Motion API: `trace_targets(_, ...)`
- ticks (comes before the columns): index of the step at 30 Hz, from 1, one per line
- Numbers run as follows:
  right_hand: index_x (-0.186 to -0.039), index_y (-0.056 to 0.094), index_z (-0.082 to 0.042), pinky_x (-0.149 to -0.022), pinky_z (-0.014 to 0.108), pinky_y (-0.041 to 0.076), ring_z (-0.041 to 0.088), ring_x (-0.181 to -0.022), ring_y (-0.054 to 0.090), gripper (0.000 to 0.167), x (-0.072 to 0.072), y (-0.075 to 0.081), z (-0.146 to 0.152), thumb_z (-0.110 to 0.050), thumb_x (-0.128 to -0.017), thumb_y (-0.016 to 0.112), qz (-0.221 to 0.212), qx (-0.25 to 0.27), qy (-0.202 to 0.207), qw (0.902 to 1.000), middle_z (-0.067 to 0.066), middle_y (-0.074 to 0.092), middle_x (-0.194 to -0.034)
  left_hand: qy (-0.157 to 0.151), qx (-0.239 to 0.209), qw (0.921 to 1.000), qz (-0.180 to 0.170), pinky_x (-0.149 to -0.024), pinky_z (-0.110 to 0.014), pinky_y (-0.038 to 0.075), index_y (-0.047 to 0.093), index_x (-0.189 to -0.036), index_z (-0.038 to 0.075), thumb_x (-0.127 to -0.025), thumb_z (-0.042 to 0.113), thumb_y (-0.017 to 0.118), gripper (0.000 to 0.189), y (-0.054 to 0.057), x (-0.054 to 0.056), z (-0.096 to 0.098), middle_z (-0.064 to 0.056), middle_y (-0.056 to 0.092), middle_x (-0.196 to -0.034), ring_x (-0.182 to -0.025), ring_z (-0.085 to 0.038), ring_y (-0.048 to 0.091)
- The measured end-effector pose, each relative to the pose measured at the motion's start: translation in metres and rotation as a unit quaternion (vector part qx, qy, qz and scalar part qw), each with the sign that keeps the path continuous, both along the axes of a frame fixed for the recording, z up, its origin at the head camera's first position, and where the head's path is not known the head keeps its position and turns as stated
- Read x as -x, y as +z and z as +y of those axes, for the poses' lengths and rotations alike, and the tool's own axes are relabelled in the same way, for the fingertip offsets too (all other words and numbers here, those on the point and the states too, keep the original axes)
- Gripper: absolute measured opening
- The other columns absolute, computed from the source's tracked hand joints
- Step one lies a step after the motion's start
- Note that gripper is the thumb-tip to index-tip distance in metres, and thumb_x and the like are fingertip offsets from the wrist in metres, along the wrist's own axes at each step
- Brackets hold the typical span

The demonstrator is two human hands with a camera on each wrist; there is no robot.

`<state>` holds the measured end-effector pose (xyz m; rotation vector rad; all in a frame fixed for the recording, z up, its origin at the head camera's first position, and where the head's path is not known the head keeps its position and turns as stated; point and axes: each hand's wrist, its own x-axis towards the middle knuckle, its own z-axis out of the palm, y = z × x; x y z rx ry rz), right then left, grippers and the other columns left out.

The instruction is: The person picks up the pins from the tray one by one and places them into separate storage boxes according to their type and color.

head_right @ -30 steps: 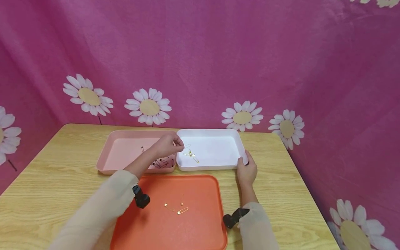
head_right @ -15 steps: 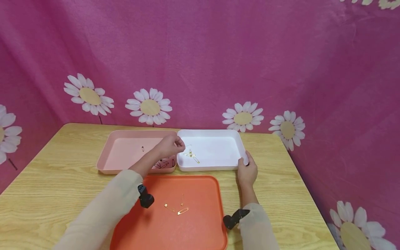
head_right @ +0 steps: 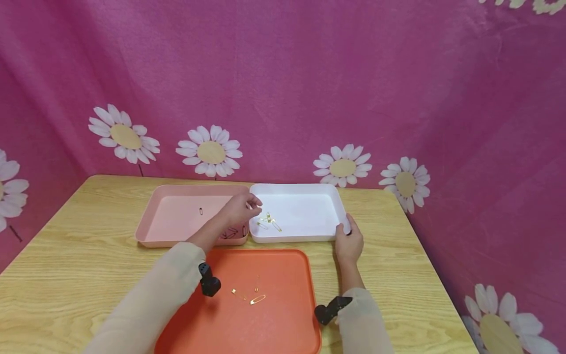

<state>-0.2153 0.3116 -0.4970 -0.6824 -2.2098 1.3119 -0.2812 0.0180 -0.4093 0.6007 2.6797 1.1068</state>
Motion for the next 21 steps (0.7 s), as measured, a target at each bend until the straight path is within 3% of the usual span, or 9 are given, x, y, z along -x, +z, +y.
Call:
trace_targets(10, -0.132, 0.054, -0.013, -0.109, 0.039, 0.032, 0.028, -0.132, 0.042, 0.045, -0.001, 0.002, -0.001, -0.021, -0.089, 0.050, -0.004, -0.003, -0.006, 1.0000, 0.013, 0.049, -0.139, 0.010, 0.010, 0.9992, -0.036, -0.079, -0.029, 0.048, 0.064, -0.110, 0.006, -0.090, 0.021, 0.062, 0.025, -0.006, -0.003, -0.007, -0.006, 0.062, -0.093, -0.081, -0.017, 0.055)
trace_targets(21, -0.132, 0.055, -0.013, -0.109, 0.038, 0.033, 0.027, -0.131, 0.043, 0.044, -0.001, 0.002, -0.002, -0.021, -0.088, 0.050, 0.000, 0.000, -0.006, 1.0000, 0.013, 0.050, -0.138, -0.022, 0.000, 0.9986, -0.048, -0.061, -0.023, 0.046, 0.063, -0.112, 0.004, -0.089, 0.021, 0.063, 0.028, -0.003, -0.019, -0.019, -0.004, 0.059, -0.088, -0.063, -0.014, 0.055)
